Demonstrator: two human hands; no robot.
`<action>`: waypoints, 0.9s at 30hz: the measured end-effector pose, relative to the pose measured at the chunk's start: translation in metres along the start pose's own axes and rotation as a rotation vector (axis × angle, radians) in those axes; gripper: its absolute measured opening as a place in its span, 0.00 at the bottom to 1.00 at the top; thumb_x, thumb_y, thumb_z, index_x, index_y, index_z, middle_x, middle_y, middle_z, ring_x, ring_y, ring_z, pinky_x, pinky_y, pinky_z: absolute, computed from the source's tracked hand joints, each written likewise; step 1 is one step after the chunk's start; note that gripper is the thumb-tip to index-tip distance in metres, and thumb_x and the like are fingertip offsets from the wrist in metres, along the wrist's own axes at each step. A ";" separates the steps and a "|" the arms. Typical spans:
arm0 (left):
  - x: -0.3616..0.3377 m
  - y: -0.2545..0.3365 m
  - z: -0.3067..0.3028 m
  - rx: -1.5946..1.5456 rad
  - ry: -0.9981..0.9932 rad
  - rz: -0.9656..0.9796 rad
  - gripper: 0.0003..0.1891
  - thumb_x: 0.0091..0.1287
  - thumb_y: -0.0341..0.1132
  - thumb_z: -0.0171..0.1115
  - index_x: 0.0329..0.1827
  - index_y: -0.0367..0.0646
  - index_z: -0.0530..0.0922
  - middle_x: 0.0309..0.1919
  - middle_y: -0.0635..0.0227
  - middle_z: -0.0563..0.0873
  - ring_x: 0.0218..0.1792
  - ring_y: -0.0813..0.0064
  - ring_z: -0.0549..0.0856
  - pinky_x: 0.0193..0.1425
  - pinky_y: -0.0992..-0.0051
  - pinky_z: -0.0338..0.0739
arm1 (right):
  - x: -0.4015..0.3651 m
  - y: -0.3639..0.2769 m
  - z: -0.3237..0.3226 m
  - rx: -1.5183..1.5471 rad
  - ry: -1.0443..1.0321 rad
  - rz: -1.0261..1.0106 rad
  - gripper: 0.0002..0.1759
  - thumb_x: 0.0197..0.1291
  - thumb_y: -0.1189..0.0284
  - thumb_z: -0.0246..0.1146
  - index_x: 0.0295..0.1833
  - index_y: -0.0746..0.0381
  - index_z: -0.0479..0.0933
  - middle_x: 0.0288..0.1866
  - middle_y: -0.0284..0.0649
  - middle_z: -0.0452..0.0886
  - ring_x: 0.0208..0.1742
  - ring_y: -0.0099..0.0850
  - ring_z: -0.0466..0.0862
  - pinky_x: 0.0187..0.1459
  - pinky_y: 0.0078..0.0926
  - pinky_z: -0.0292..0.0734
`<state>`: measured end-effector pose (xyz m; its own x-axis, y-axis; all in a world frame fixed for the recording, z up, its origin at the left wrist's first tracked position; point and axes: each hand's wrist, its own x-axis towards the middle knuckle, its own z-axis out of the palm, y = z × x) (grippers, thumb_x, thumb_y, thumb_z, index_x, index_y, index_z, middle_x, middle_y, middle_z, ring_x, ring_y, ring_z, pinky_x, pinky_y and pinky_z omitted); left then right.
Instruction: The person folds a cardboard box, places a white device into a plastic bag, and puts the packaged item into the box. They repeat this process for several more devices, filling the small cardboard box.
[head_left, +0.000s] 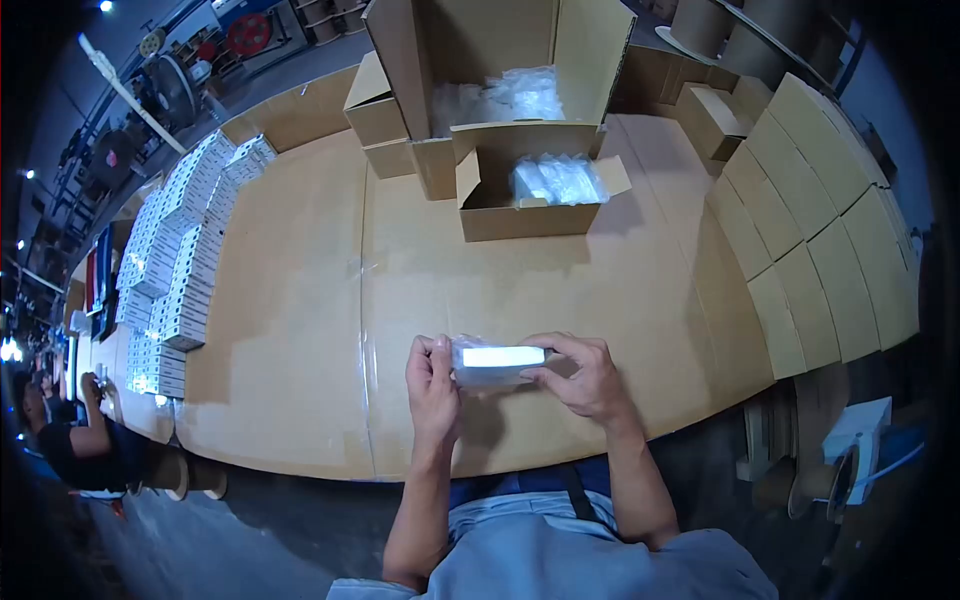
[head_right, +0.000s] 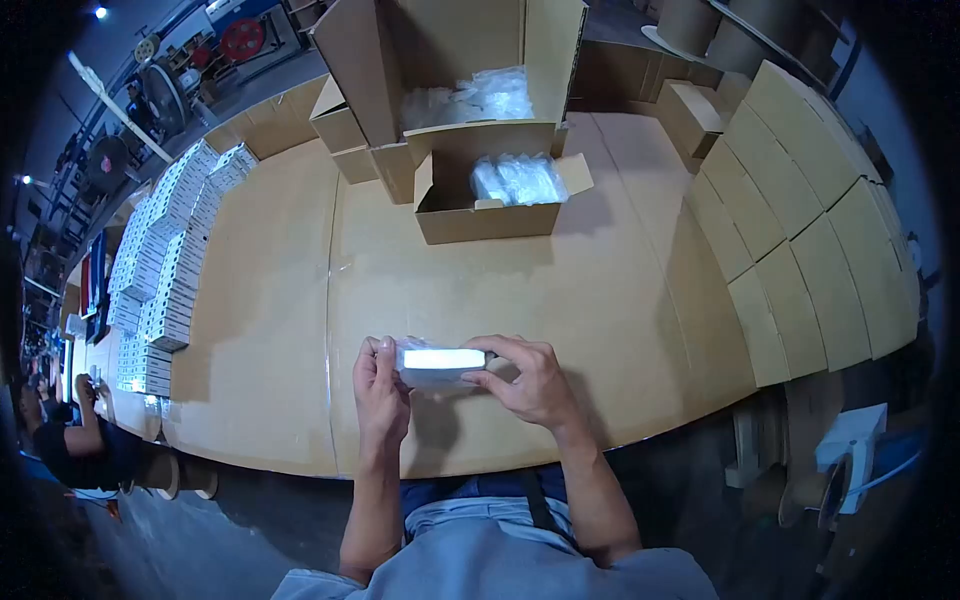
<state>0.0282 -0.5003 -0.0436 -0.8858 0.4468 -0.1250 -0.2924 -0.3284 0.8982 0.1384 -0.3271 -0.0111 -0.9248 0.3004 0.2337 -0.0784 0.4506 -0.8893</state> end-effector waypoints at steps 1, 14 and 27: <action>0.000 -0.001 -0.003 0.021 -0.023 0.000 0.12 0.83 0.39 0.50 0.40 0.43 0.69 0.39 0.63 0.85 0.36 0.78 0.85 0.39 0.76 0.84 | -0.002 0.000 0.000 0.000 -0.004 0.019 0.17 0.53 0.81 0.75 0.50 0.66 0.84 0.49 0.46 0.90 0.53 0.38 0.90 0.56 0.31 0.82; -0.004 0.029 -0.003 0.425 -0.412 0.031 0.13 0.70 0.28 0.70 0.54 0.34 0.82 0.54 0.61 0.85 0.53 0.75 0.84 0.56 0.76 0.78 | 0.007 -0.018 -0.012 -0.232 0.119 -0.290 0.20 0.54 0.81 0.74 0.54 0.64 0.82 0.54 0.44 0.87 0.46 0.39 0.86 0.52 0.35 0.82; 0.023 0.047 -0.082 0.340 0.026 0.206 0.19 0.79 0.32 0.56 0.70 0.41 0.70 0.62 0.60 0.80 0.62 0.68 0.81 0.63 0.68 0.80 | 0.089 0.019 -0.013 0.215 0.530 -0.268 0.11 0.63 0.88 0.65 0.41 0.67 0.69 0.39 0.39 0.75 0.33 0.24 0.84 0.31 0.23 0.82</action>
<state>-0.0358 -0.5736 -0.0385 -0.9237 0.3775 0.0656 0.0245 -0.1127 0.9933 0.0596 -0.2807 -0.0018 -0.5567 0.6015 0.5730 -0.4056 0.4051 -0.8194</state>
